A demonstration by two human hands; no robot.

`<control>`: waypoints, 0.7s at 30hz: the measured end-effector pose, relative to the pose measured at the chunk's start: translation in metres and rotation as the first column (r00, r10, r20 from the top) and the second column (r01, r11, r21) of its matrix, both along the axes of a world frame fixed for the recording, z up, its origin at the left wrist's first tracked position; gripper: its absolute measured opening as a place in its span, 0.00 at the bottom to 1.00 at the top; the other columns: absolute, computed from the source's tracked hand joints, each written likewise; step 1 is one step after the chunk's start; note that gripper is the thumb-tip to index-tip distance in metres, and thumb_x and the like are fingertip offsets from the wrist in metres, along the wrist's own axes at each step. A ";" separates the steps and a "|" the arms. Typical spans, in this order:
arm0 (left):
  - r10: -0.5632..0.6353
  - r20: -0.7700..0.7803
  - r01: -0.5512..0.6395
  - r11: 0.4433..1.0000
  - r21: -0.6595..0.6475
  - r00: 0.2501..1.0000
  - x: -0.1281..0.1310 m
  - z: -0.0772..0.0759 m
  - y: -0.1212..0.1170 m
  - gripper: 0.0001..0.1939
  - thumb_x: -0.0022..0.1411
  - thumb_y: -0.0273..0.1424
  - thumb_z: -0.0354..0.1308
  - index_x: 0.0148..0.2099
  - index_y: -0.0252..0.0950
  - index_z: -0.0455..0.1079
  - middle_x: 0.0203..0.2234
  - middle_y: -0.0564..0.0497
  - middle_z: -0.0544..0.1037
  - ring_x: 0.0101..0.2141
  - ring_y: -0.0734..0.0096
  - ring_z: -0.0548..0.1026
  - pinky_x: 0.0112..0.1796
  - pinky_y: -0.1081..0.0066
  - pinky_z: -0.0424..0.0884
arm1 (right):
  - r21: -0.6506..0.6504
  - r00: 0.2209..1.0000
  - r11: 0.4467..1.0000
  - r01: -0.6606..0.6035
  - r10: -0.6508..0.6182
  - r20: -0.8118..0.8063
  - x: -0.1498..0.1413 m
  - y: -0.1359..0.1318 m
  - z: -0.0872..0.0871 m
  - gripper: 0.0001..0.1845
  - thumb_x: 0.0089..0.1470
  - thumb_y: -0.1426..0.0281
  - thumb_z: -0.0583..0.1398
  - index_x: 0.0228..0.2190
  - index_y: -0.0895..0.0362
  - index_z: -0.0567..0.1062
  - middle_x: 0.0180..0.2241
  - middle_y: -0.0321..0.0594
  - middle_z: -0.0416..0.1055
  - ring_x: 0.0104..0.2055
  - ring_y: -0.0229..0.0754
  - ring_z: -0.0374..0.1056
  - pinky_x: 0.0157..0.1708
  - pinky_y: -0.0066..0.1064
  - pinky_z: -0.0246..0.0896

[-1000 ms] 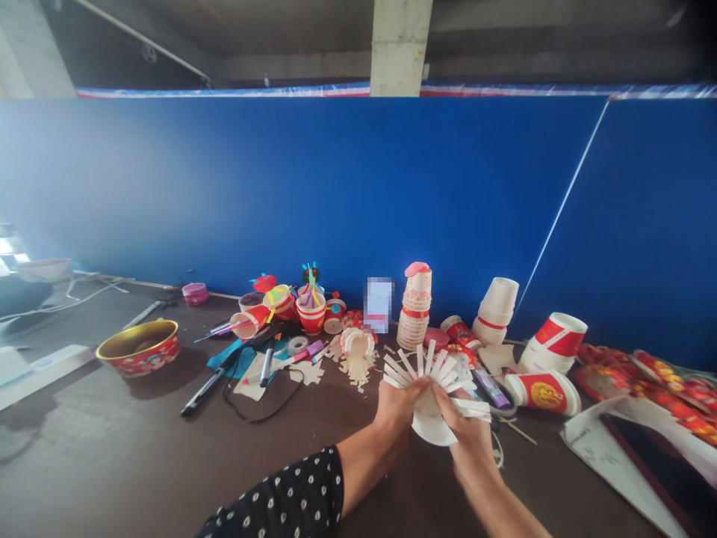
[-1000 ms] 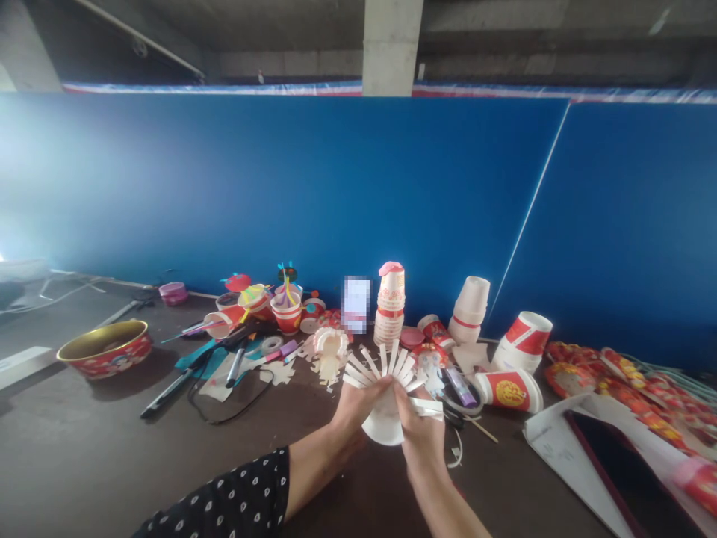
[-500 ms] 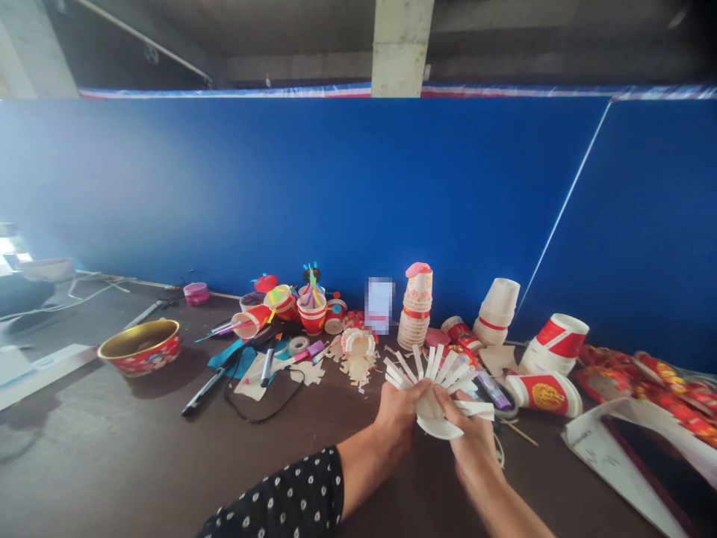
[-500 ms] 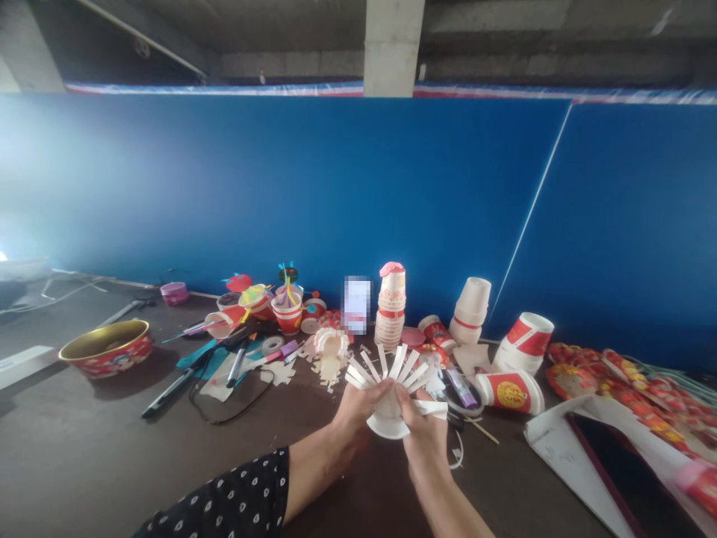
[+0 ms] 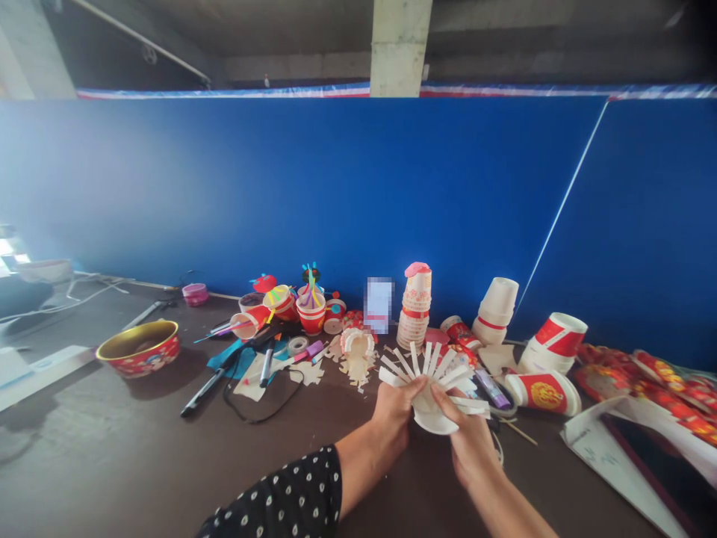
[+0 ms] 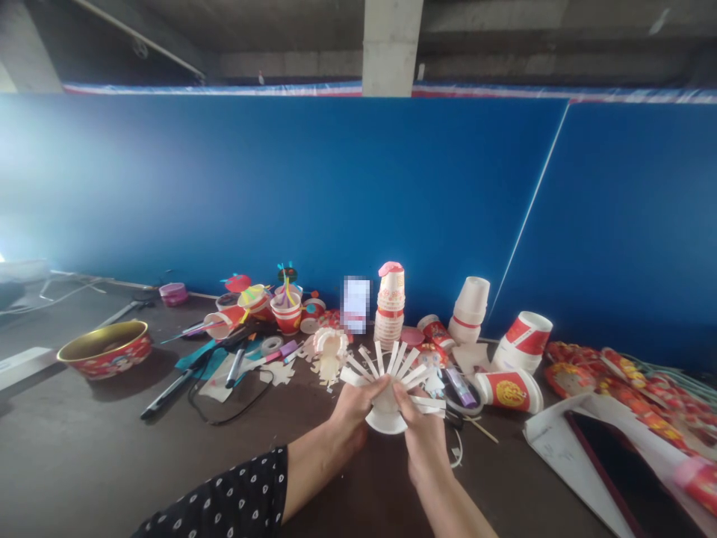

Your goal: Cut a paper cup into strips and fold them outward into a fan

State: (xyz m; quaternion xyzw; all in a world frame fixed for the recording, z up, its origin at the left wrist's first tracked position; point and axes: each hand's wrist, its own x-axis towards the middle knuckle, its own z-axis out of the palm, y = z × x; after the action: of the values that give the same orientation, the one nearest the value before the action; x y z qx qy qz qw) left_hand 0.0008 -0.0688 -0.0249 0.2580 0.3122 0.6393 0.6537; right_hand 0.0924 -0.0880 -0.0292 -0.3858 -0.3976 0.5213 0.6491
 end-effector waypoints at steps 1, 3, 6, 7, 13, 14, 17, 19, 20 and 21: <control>0.023 -0.003 -0.023 1.000 -0.014 1.000 0.000 0.000 0.001 0.26 0.34 0.31 0.70 0.39 0.27 0.72 0.35 0.38 0.77 0.35 0.55 0.76 0.39 0.63 0.70 | 0.008 1.000 1.000 0.008 -0.008 0.001 -0.001 0.000 0.000 0.20 0.38 0.64 0.66 0.36 0.57 0.75 0.37 0.41 0.76 0.40 0.49 0.70 0.41 0.37 0.64; 0.060 0.000 -0.060 0.998 -0.028 0.998 0.000 0.000 0.001 0.26 0.33 0.32 0.70 0.38 0.27 0.72 0.34 0.39 0.78 0.34 0.56 0.76 0.38 0.63 0.70 | -0.002 0.998 0.998 0.061 -0.061 0.010 -0.001 -0.001 -0.001 0.21 0.38 0.63 0.66 0.37 0.58 0.75 0.37 0.42 0.76 0.41 0.49 0.70 0.42 0.38 0.64; 0.057 0.017 -0.057 0.998 -0.012 0.998 -0.001 0.000 0.002 0.27 0.33 0.32 0.70 0.39 0.28 0.72 0.35 0.39 0.78 0.34 0.57 0.76 0.39 0.64 0.70 | -0.037 0.989 0.989 0.146 -0.145 0.024 0.000 0.001 -0.005 0.23 0.36 0.62 0.67 0.37 0.60 0.74 0.37 0.43 0.76 0.41 0.50 0.70 0.42 0.39 0.64; 0.042 0.030 -0.042 0.999 0.004 0.999 0.000 -0.001 0.002 0.27 0.33 0.32 0.70 0.40 0.28 0.72 0.36 0.39 0.77 0.35 0.57 0.76 0.39 0.64 0.70 | -0.046 0.987 0.986 0.161 -0.160 0.027 0.001 0.002 -0.006 0.23 0.36 0.62 0.67 0.36 0.60 0.74 0.36 0.44 0.76 0.40 0.50 0.71 0.41 0.39 0.64; -0.043 0.069 0.038 0.997 0.071 0.997 -0.001 -0.002 -0.002 0.31 0.38 0.29 0.69 0.47 0.29 0.69 0.42 0.38 0.75 0.42 0.55 0.74 0.44 0.63 0.69 | -0.053 0.982 0.981 0.187 -0.185 0.045 0.005 0.005 -0.007 0.20 0.36 0.64 0.67 0.33 0.59 0.74 0.34 0.42 0.76 0.37 0.49 0.71 0.41 0.40 0.63; -0.050 0.068 0.044 0.996 0.080 0.996 -0.001 -0.002 -0.002 0.31 0.38 0.29 0.69 0.48 0.29 0.68 0.42 0.38 0.75 0.42 0.55 0.73 0.44 0.63 0.68 | -0.048 0.983 0.982 0.183 -0.181 0.044 0.005 0.005 -0.007 0.20 0.36 0.63 0.66 0.34 0.58 0.74 0.34 0.43 0.76 0.37 0.49 0.71 0.41 0.39 0.63; -0.030 0.059 0.025 0.995 0.098 0.998 -0.001 -0.001 -0.001 0.32 0.37 0.29 0.69 0.48 0.30 0.69 0.43 0.39 0.75 0.43 0.54 0.73 0.45 0.62 0.68 | -0.052 0.984 0.983 0.177 -0.175 0.043 0.003 0.003 -0.005 0.19 0.35 0.62 0.67 0.32 0.59 0.74 0.33 0.43 0.76 0.36 0.49 0.71 0.40 0.39 0.64; -0.012 0.046 0.008 0.996 0.090 0.999 -0.001 -0.001 0.000 0.30 0.36 0.29 0.69 0.46 0.30 0.70 0.43 0.39 0.75 0.43 0.54 0.73 0.44 0.63 0.68 | -0.067 0.985 0.983 0.172 -0.169 0.047 0.002 0.003 -0.005 0.19 0.34 0.62 0.67 0.30 0.59 0.75 0.31 0.43 0.76 0.34 0.49 0.71 0.38 0.39 0.65; -0.009 0.042 0.006 0.997 0.082 0.999 -0.001 0.000 0.000 0.29 0.36 0.30 0.69 0.45 0.30 0.71 0.43 0.39 0.75 0.43 0.54 0.73 0.44 0.63 0.68 | -0.070 0.985 0.984 0.166 -0.162 0.052 0.002 0.002 -0.005 0.19 0.34 0.62 0.67 0.30 0.59 0.75 0.31 0.42 0.77 0.34 0.49 0.72 0.37 0.39 0.65; -0.014 0.043 0.011 0.997 0.074 0.999 0.000 0.000 0.000 0.28 0.36 0.30 0.69 0.44 0.29 0.71 0.43 0.38 0.75 0.42 0.53 0.73 0.43 0.63 0.69 | -0.066 0.986 0.985 0.160 -0.156 0.063 0.002 0.002 -0.005 0.18 0.34 0.62 0.67 0.29 0.59 0.75 0.30 0.42 0.77 0.33 0.49 0.72 0.36 0.39 0.66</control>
State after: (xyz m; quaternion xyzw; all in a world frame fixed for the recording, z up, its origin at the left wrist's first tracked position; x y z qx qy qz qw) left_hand 0.0005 -0.0689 -0.0247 0.2701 0.2724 0.6518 0.6542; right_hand 0.0942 -0.0857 -0.0344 -0.4539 -0.3653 0.4706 0.6626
